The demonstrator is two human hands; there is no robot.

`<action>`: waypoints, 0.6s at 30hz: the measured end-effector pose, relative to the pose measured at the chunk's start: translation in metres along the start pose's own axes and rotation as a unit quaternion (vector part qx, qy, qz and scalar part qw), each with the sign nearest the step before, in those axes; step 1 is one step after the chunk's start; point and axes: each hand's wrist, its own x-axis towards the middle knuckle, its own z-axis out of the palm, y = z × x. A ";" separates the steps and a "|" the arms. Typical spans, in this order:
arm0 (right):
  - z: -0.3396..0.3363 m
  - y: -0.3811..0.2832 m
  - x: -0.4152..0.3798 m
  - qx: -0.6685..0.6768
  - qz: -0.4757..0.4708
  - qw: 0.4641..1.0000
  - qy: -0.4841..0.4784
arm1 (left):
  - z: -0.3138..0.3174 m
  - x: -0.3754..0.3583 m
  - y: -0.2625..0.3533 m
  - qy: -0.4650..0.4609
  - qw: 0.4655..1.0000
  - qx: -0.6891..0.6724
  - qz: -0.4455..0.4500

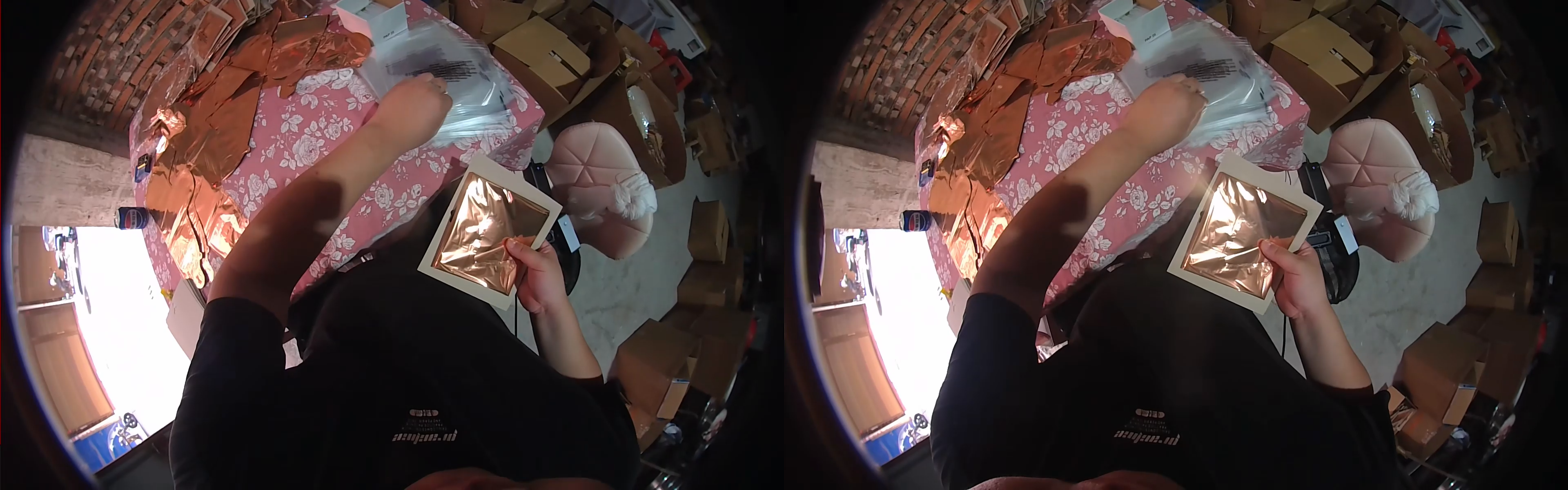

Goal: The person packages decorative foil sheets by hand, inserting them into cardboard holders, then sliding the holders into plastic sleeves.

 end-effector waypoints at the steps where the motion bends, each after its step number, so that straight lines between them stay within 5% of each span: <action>1: -0.002 0.001 0.000 -0.001 0.001 1.000 -0.001 | -0.001 0.000 0.001 -0.001 1.000 0.019 0.011; 9: -0.004 -0.011 -0.004 -0.008 -0.028 0.999 -0.014 | -0.055 -0.011 0.012 0.161 0.985 0.010 -0.059; 16: 0.052 -0.033 -0.026 -0.021 0.006 0.997 -0.074 | -0.132 -0.114 0.040 0.246 0.963 -0.059 -0.091; 18: 0.059 -0.029 -0.022 -0.037 0.011 0.993 -0.110 | -0.133 -0.156 0.047 0.196 0.968 -0.023 -0.152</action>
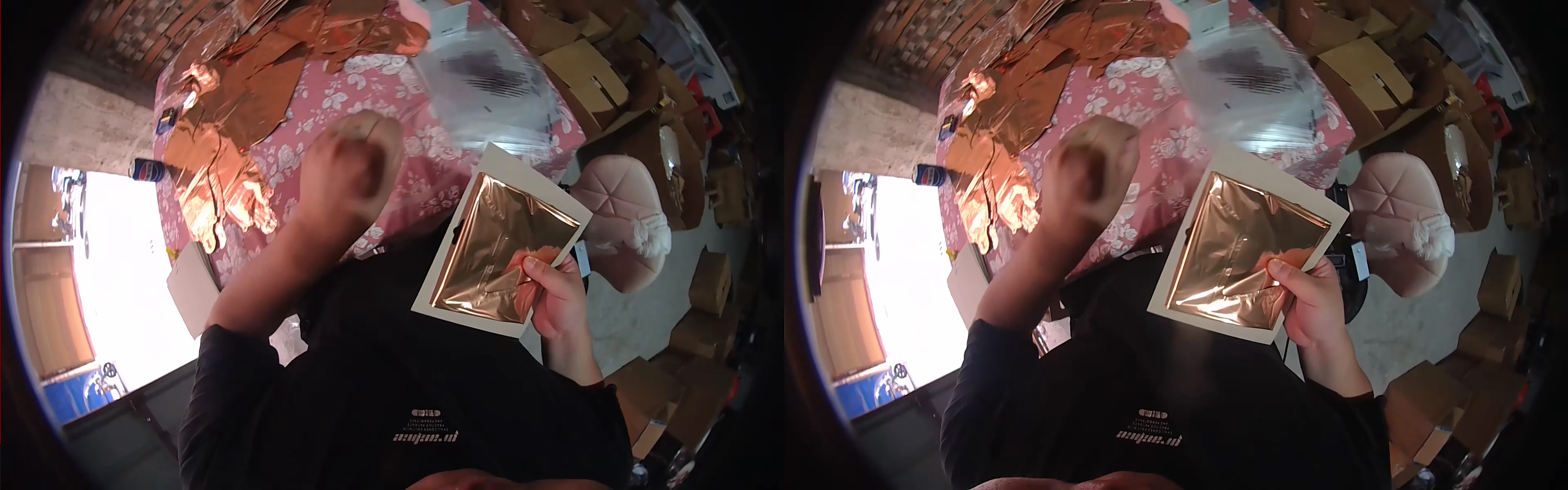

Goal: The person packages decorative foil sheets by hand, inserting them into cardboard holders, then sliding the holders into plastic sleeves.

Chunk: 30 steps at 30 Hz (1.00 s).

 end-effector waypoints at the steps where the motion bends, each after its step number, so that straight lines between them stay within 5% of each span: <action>1: 0.003 0.004 0.003 -0.012 -0.002 0.999 -0.030 | -0.007 -0.013 -0.001 -0.043 0.997 0.047 -0.044; 6: 0.027 0.024 0.028 -0.066 0.084 0.994 -0.030 | -0.004 -0.053 0.001 -0.047 0.989 0.079 -0.120; 9: 0.030 0.046 0.046 -0.122 0.135 0.983 -0.024 | 0.008 -0.067 -0.004 -0.129 0.970 0.131 -0.157; 22: 0.031 0.091 0.056 -0.117 0.090 0.987 0.064 | 0.007 -0.108 0.015 -0.130 0.984 0.061 -0.109; 30: 0.038 0.110 0.067 -0.113 0.065 0.990 0.044 | 0.000 -0.125 0.014 -0.109 0.962 -0.090 -0.232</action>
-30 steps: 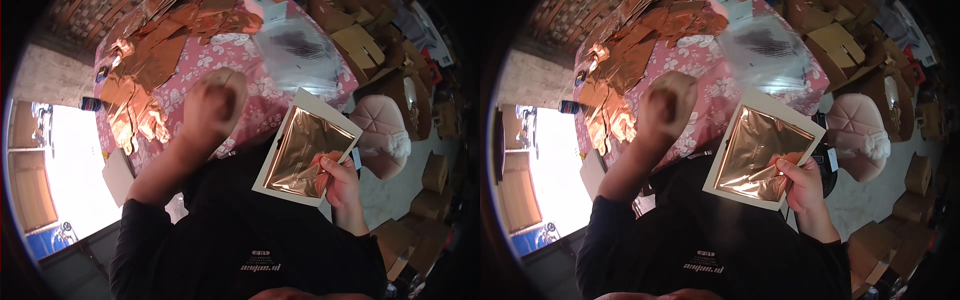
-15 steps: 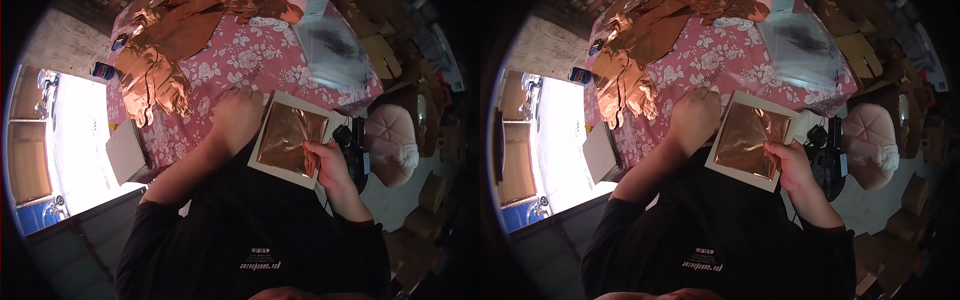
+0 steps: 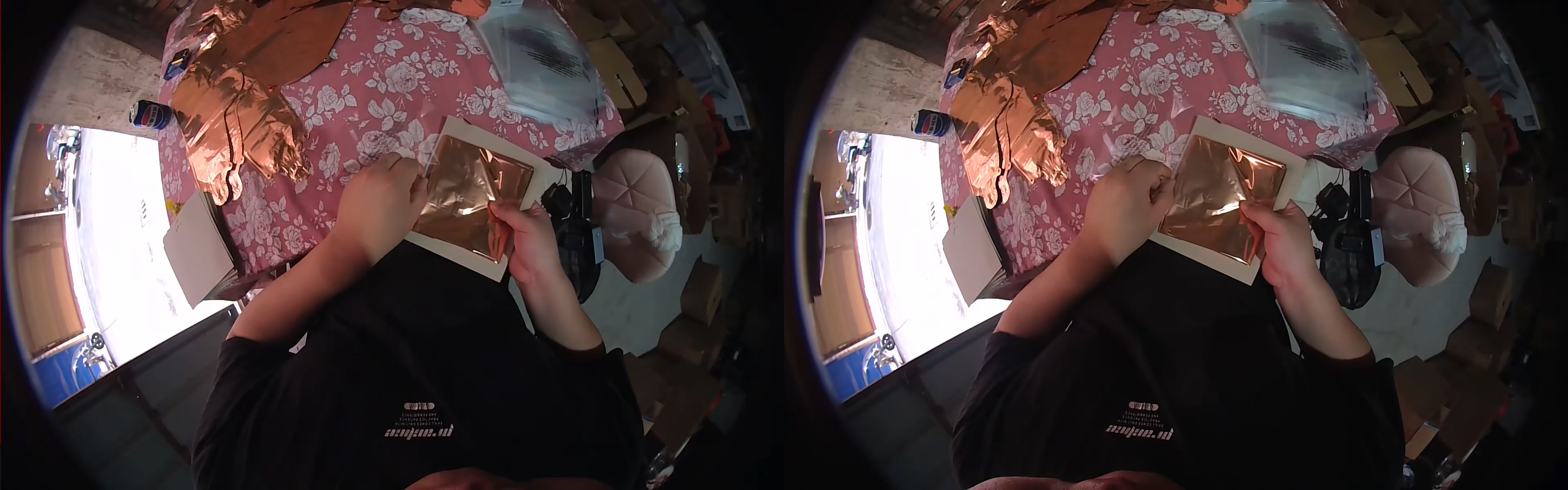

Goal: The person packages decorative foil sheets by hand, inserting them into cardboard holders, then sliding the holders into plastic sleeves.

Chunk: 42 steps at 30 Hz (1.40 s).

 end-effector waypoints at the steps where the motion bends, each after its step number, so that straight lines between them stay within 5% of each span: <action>1: 0.007 0.000 0.002 0.010 -0.019 1.000 0.022 | -0.001 0.001 0.000 0.000 1.000 0.000 -0.003; 4: 0.017 -0.009 -0.005 0.040 -0.017 0.998 -0.050 | -0.006 0.002 0.005 0.001 1.000 -0.009 -0.014; 13: 0.021 -0.001 -0.001 0.010 -0.044 0.999 -0.021 | -0.013 -0.001 0.013 0.021 0.998 -0.030 -0.059; 25: 0.020 0.006 0.004 -0.006 -0.046 0.999 0.003 | -0.010 -0.005 0.015 0.013 0.999 0.030 0.024; 39: 0.025 0.000 0.005 -0.006 -0.074 0.997 0.029 | -0.024 -0.022 0.008 -0.070 0.997 0.035 -0.025; 42: 0.023 0.001 0.005 -0.002 -0.079 0.996 0.027 | -0.023 -0.020 0.005 -0.067 0.995 0.059 0.032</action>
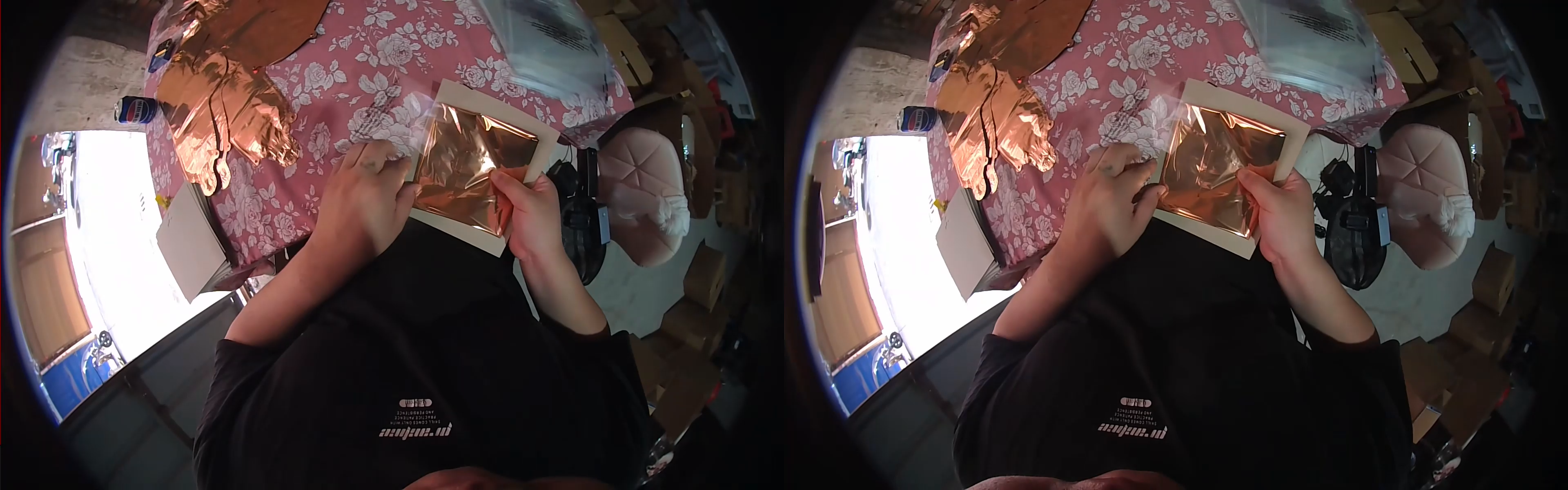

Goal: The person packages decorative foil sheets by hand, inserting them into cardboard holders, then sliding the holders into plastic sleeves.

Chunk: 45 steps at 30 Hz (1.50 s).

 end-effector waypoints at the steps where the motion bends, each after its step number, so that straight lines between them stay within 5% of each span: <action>1: -0.001 0.000 0.000 0.004 0.006 1.000 -0.007 | 0.003 0.001 -0.002 0.029 0.999 0.002 0.016; 27: -0.006 0.004 -0.002 -0.024 -0.080 0.996 -0.035 | 0.022 0.020 -0.006 0.117 0.990 0.062 0.048; 35: 0.005 -0.012 -0.002 -0.042 -0.079 0.995 -0.035 | 0.002 0.021 -0.012 0.064 0.995 -0.066 -0.033; 45: 0.007 -0.011 0.000 -0.081 -0.096 0.991 -0.043 | -0.006 0.015 -0.013 0.032 0.993 -0.114 -0.015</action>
